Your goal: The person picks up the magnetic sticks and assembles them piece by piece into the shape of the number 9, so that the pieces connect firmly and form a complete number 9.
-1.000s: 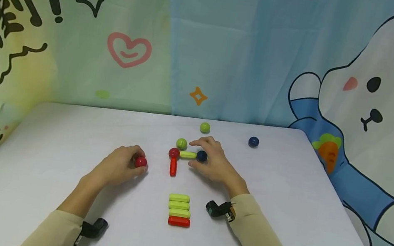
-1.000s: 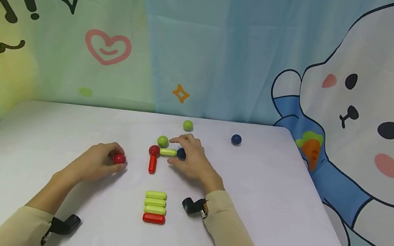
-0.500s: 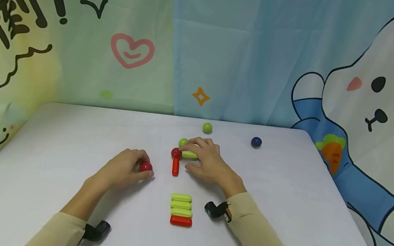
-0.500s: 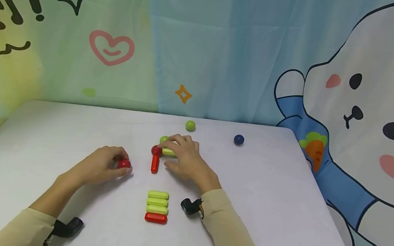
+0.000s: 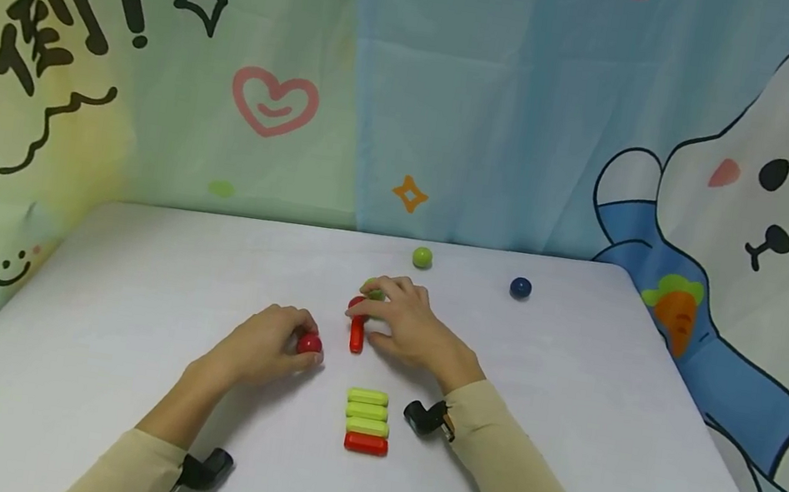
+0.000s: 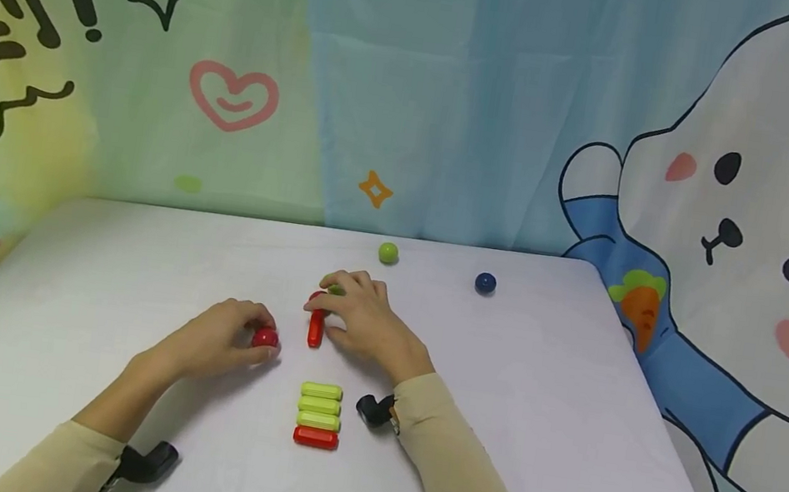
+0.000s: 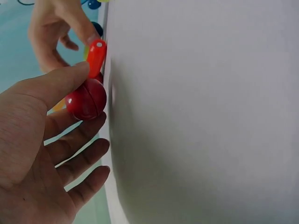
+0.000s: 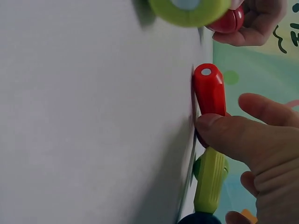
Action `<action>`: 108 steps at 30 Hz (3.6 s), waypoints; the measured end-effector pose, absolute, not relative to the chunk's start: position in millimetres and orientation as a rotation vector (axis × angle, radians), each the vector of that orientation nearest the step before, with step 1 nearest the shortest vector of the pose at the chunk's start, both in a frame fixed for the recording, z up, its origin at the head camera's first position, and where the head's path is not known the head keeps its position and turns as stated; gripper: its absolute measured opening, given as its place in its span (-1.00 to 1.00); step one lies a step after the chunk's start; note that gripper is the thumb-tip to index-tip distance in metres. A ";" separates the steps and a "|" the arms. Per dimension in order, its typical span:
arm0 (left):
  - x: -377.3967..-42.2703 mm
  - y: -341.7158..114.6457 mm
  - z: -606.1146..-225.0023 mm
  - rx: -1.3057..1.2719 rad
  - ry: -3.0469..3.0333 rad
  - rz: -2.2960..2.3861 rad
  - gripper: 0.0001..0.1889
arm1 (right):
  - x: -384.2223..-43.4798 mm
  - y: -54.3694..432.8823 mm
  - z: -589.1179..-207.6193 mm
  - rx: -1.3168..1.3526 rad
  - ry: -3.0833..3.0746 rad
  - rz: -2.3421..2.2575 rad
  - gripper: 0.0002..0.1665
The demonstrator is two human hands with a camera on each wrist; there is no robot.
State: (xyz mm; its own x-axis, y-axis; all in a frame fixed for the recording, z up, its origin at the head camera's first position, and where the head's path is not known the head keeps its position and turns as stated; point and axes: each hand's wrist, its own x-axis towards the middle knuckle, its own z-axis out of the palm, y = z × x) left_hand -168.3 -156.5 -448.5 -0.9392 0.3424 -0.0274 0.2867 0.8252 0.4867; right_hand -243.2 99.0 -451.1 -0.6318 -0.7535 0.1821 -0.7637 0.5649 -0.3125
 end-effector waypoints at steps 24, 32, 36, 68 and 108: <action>-157.8 -138.1 -446.9 0.545 2.877 0.733 -0.70 | -243.8 77.7 -449.4 1.405 -2.770 0.461 -0.65; -161.3 -131.2 -449.4 0.575 2.859 0.847 -0.72 | -247.2 79.9 -448.8 1.409 -2.774 0.552 -0.71; -162.6 -124.7 -449.7 0.597 2.836 0.886 -0.66 | -248.1 84.2 -448.1 1.425 -2.775 0.576 -0.74; -164.9 -106.1 -453.3 0.489 2.870 0.926 -0.65 | -245.6 110.0 -441.4 1.302 -2.787 0.551 -0.55; -166.0 -126.4 -453.7 0.700 2.783 0.912 -0.59 | -249.4 143.9 -469.1 0.957 -2.903 0.927 -0.63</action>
State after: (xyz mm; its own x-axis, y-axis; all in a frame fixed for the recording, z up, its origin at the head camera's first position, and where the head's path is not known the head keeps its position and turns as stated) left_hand -166.0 -126.4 -453.7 -0.8840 0.4670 0.0201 0.3883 0.7099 0.5875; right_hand -249.4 143.9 -469.1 -0.8192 -0.5594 0.1263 -0.5289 0.6521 -0.5431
